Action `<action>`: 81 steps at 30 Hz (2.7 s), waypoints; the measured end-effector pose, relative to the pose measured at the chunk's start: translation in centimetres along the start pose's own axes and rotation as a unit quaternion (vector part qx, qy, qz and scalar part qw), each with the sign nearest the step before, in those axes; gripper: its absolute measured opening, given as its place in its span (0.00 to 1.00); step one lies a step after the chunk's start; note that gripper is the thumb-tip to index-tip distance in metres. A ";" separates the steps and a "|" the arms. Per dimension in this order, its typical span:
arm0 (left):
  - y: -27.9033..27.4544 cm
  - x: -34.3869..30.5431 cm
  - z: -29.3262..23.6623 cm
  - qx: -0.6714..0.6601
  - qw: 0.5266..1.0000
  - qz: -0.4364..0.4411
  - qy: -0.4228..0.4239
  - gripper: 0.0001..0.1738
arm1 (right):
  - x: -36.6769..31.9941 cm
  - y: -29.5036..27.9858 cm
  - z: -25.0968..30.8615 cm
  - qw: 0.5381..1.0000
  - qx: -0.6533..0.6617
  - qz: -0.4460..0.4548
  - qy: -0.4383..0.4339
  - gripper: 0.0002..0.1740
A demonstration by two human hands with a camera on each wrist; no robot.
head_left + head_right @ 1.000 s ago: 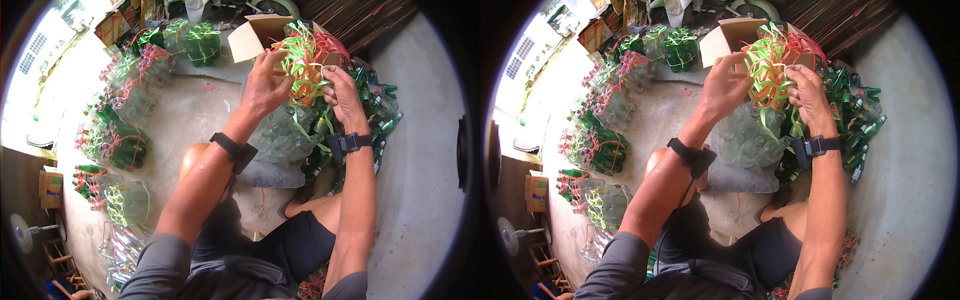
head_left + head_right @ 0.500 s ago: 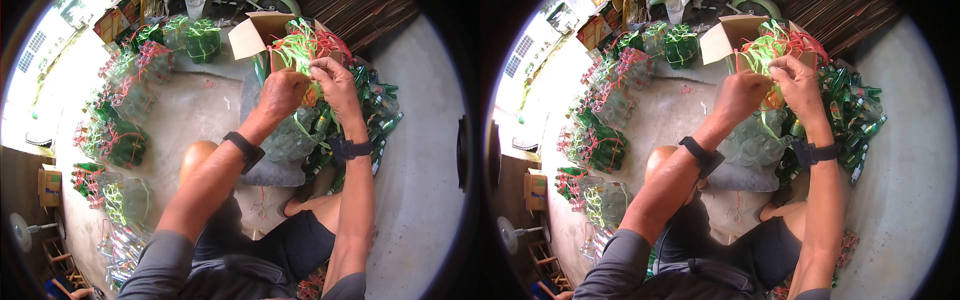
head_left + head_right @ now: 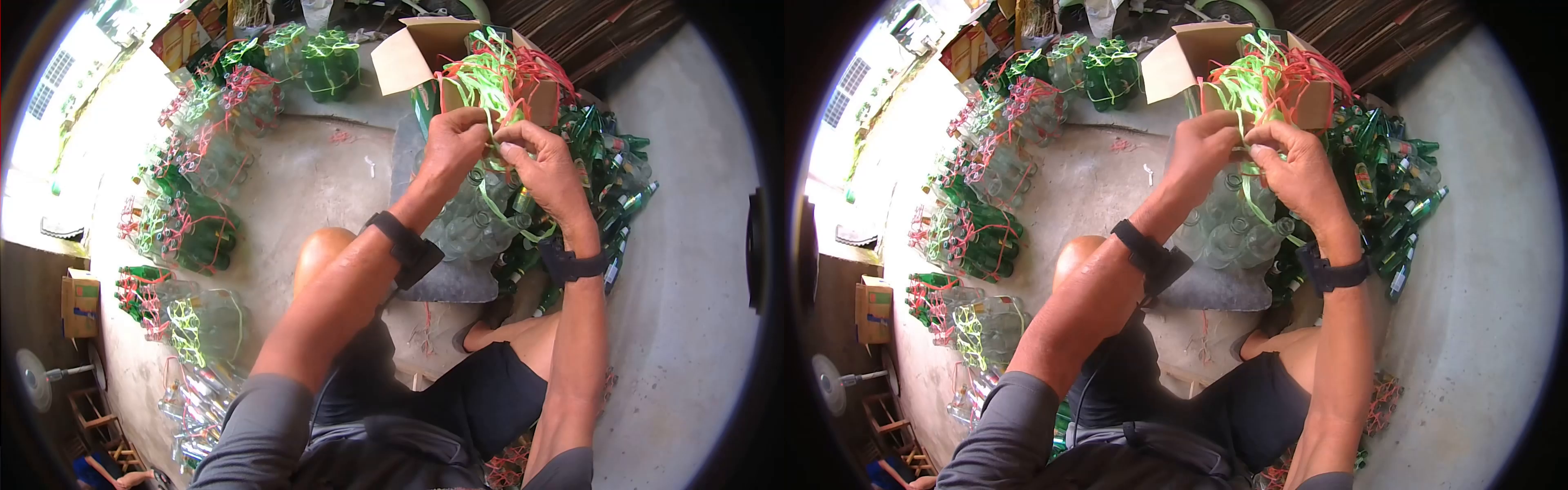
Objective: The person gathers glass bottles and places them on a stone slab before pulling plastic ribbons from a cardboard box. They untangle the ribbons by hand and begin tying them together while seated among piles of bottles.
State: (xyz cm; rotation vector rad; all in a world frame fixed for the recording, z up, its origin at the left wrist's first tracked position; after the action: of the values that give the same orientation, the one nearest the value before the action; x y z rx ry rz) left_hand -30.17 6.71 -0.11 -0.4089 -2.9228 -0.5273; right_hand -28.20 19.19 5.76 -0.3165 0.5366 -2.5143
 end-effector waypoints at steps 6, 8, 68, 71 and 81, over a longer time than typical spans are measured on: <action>0.2 -0.3 0.4 -0.139 0.990 0.020 -0.024 0.19 | -0.3 1.5 -0.1 0.995 -0.097 0.011 0.016 0.08; -0.1 -0.3 0.1 -0.075 0.997 0.008 -0.023 0.19 | -0.7 1.3 0.8 0.989 -0.147 -0.019 -0.012 0.07; -6.6 -2.1 -0.9 -0.263 0.956 -0.129 -0.015 0.15 | -10.2 -10.9 -1.3 0.960 -0.190 -0.158 0.133 0.11; -6.6 -1.9 -0.6 -0.256 0.959 -0.123 -0.022 0.16 | -10.8 -10.9 -1.6 0.959 -0.180 -0.164 0.142 0.10; -5.9 -1.7 -0.4 -0.236 0.966 -0.100 -0.035 0.13 | -13.7 -10.3 -0.4 0.963 -0.134 -0.211 0.103 0.08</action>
State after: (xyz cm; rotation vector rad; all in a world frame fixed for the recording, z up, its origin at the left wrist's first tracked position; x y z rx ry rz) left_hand -30.24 0.81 -1.95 -0.1801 -2.8977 -1.2719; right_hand -21.84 34.89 8.35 -0.2930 0.9878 -2.9066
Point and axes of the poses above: each hand's wrist, its own x-axis towards the middle knuckle, its own y-axis out of the palm, z = x × y, the point moved 10 cm from there along x, towards the middle knuckle, and after that the axes turned 14 degrees about z, right-handed, at the moved point
